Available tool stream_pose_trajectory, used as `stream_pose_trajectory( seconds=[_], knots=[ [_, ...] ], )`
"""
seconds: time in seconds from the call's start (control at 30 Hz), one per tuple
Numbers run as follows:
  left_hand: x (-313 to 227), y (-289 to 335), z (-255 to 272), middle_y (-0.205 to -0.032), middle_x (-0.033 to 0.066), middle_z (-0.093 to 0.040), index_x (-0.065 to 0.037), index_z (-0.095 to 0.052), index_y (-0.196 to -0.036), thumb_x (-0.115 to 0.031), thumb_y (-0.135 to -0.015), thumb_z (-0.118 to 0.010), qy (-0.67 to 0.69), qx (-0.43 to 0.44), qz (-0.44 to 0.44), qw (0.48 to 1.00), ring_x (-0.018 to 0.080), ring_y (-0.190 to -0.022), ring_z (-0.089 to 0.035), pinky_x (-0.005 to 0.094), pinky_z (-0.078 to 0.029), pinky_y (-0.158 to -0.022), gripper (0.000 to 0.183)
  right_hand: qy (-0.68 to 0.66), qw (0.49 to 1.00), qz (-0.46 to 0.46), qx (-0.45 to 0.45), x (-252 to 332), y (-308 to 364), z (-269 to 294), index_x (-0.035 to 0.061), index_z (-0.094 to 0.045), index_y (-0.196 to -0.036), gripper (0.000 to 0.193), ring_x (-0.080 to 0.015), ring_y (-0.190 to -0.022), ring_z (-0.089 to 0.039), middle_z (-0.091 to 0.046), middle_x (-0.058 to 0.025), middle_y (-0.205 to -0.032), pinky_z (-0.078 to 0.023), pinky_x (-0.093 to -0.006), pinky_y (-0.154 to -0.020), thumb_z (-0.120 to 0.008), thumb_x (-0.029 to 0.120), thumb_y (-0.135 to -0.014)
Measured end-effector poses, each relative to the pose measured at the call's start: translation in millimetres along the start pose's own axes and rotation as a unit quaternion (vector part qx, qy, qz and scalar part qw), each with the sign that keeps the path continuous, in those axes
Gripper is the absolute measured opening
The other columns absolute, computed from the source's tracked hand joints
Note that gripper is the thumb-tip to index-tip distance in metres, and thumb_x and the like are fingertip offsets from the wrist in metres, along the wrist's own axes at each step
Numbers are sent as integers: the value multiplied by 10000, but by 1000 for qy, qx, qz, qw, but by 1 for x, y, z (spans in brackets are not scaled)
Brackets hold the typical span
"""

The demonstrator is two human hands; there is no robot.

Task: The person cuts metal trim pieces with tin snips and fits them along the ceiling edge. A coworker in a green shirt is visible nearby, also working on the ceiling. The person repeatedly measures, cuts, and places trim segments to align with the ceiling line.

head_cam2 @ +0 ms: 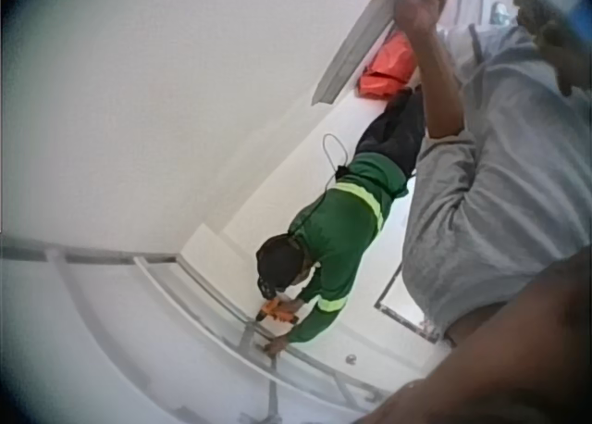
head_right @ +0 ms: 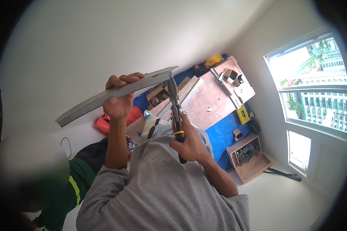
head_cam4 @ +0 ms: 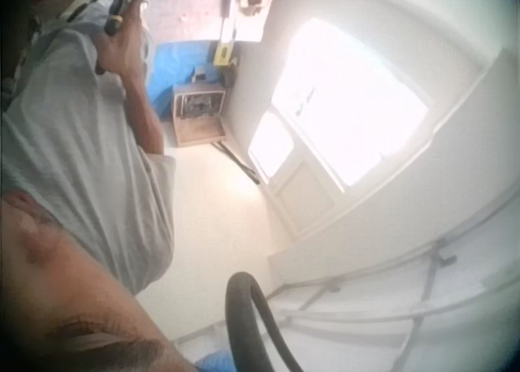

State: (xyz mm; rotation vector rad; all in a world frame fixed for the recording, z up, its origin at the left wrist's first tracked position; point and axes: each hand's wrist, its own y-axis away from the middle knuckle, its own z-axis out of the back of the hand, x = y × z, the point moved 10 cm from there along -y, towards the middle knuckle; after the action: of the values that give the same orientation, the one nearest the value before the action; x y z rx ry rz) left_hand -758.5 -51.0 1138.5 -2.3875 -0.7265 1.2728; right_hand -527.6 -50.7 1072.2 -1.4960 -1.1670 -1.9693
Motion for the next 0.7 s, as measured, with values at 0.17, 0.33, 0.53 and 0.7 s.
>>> stream_pose_trajectory(
  seconds=[0.17,0.33,0.53,0.7],
  knots=[
    [27,16,18,-1289,307,-659,5,-637,-1176,-229,-888,-667,26,-19,58,998,510,-1343,-528,582,-380,-1191,372,-45,999,0,4,-25,-7,-8,25,-459,-1200,493,-225,-871,-547,-538,-79,-922,-463,-376,-808,-645,115,-752],
    [44,32,31,-1282,306,-667,3,-642,-1171,-231,-890,-661,-3,-38,78,996,507,-1315,-559,580,-394,-1183,366,-88,996,-32,-4,-53,-7,-15,23,-477,-1155,442,-192,-856,-540,-538,-70,-912,-462,-344,-785,-653,107,-758],
    [59,34,41,-1262,302,-679,-2,-645,-1167,-263,-902,-657,10,-45,96,994,489,-1303,-578,577,-418,-1165,372,-136,989,-58,10,-61,-8,-17,29,-487,-1141,416,-164,-840,-534,-543,-54,-917,-464,-326,-774,-651,89,-764],
    [71,37,46,-1255,300,-682,-7,-652,-1161,-278,-891,-668,40,-74,118,989,481,-1298,-582,567,-428,-1158,383,-136,987,-80,-7,-63,-7,-13,32,-486,-1160,431,-163,-861,-531,-536,-50,-928,-457,-319,-801,-651,78,-765]
  ],
)
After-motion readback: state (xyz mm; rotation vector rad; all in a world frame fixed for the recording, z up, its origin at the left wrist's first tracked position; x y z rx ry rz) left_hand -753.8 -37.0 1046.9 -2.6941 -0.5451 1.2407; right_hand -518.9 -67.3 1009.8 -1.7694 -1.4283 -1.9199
